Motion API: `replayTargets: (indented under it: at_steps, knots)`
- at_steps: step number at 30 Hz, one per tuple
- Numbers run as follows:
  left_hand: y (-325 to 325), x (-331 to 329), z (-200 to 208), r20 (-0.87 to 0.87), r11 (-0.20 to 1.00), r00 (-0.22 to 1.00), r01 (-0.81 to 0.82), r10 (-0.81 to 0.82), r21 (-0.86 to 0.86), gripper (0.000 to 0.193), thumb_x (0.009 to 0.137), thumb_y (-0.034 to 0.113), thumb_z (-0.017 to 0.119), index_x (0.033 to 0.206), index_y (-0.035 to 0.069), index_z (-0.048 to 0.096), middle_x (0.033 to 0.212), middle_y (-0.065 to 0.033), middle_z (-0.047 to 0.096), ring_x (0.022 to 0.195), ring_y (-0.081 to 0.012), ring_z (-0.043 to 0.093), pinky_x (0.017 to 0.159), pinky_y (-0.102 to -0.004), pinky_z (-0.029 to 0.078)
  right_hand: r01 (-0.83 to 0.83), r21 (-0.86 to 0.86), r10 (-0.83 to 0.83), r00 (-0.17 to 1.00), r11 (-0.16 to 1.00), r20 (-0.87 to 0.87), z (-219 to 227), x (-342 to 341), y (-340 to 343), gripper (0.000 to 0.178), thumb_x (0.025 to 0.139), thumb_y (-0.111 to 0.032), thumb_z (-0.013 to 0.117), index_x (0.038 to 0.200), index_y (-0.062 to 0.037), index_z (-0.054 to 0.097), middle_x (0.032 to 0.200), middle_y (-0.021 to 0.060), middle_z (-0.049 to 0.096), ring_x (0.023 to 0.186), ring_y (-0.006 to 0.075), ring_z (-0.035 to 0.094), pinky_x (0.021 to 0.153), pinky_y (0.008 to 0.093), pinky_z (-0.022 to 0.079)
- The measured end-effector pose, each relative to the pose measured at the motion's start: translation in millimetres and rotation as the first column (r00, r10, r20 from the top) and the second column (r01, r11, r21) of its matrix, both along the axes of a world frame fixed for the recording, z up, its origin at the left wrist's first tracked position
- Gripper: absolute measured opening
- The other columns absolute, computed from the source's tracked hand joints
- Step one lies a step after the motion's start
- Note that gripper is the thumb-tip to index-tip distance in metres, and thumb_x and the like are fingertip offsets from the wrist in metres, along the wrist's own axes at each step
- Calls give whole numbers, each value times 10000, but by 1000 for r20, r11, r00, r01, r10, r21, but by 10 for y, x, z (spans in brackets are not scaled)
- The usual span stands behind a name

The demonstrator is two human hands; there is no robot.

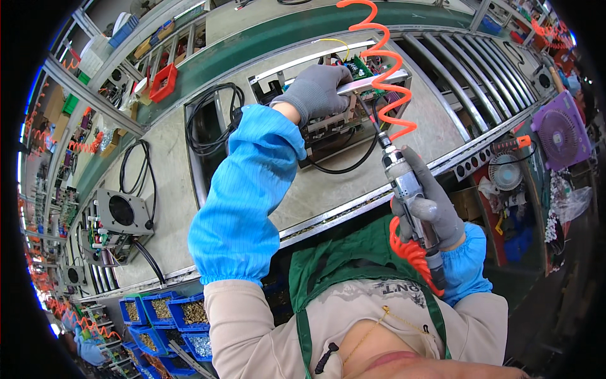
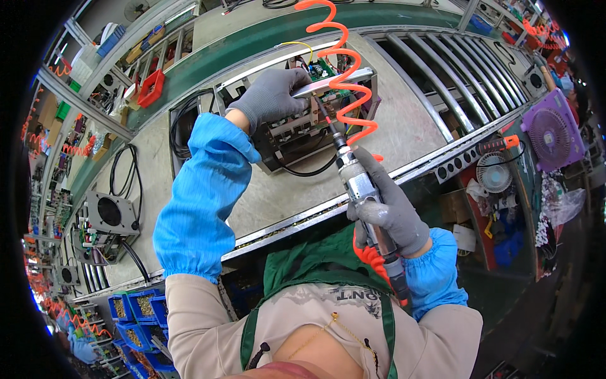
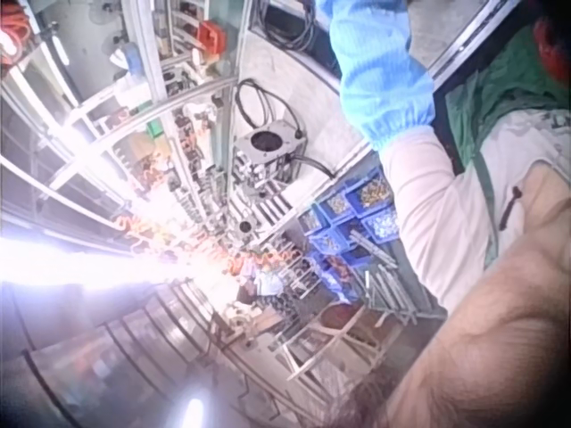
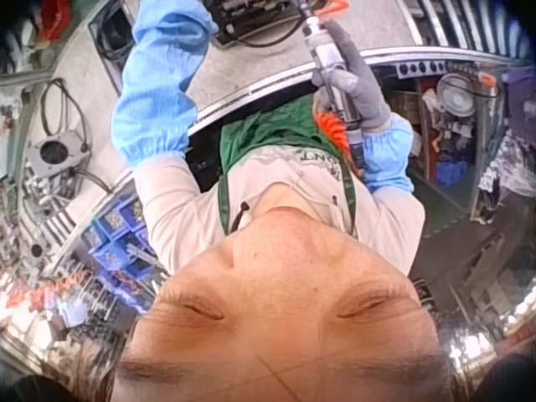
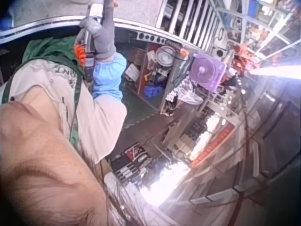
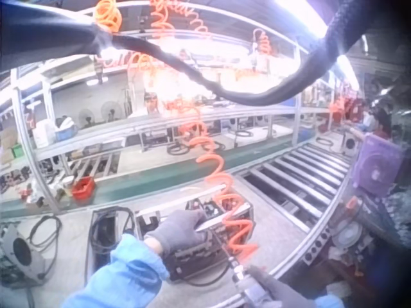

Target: The person secures screws into an electronic power module using a pneumatic screwdriver.

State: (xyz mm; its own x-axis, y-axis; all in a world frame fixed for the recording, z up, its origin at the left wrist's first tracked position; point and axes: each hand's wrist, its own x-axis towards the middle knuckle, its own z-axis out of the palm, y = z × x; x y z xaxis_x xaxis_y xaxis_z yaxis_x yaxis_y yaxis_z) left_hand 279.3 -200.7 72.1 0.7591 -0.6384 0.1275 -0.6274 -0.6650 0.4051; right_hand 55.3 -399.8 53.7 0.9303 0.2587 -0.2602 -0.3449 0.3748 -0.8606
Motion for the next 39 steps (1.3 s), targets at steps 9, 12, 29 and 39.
replayTargets:
  at_steps: [9, 12, 29, 39]
  knots:
    - [-12, -14, -7, 31, 1000, 1000, 1, -1, -9, 402, 705, 183, 648, 1079, 46, 592, 902, -178, 662, 824, -319, 645, 758, -367, 501, 25, -63, -27, 999, 998, -18, 83, 40, 51, 859, 679, -3, 574, 1464, -147, 257, 889, 134, 589, 526, 180, 594, 486, 293, 521]
    - [-24, -32, -3, 4, 999, 999, -33, 32, 25, 407, 710, 174, 639, 1095, 53, 586, 908, -176, 663, 827, -317, 646, 755, -367, 502, 25, -103, -28, 999, 994, -26, 102, 33, 54, 863, 677, -6, 569, 1466, -154, 253, 886, 129, 589, 499, 180, 587, 490, 287, 517]
    - [351, -692, 100, 50, 990, 997, 47, -54, 135, 387, 785, 250, 657, 1143, 110, 615, 934, -148, 661, 846, -342, 633, 732, -400, 501, 147, -205, -119, 983, 968, 143, 145, -403, -483, 1064, 524, 37, 613, 1485, -186, 212, 1015, 96, 539, 776, 164, 563, 581, 287, 504]
    - [289, -1565, 163, 723, 971, 667, -4, 181, -240, 518, 655, 204, 747, 1141, 140, 580, 1148, -102, 555, 1037, -318, 558, 866, -423, 455, 23, -579, 273, 865, 815, 420, 271, -306, -742, 870, 599, -4, 692, 1403, -52, 366, 1105, 49, 564, 906, 124, 544, 775, 270, 433]
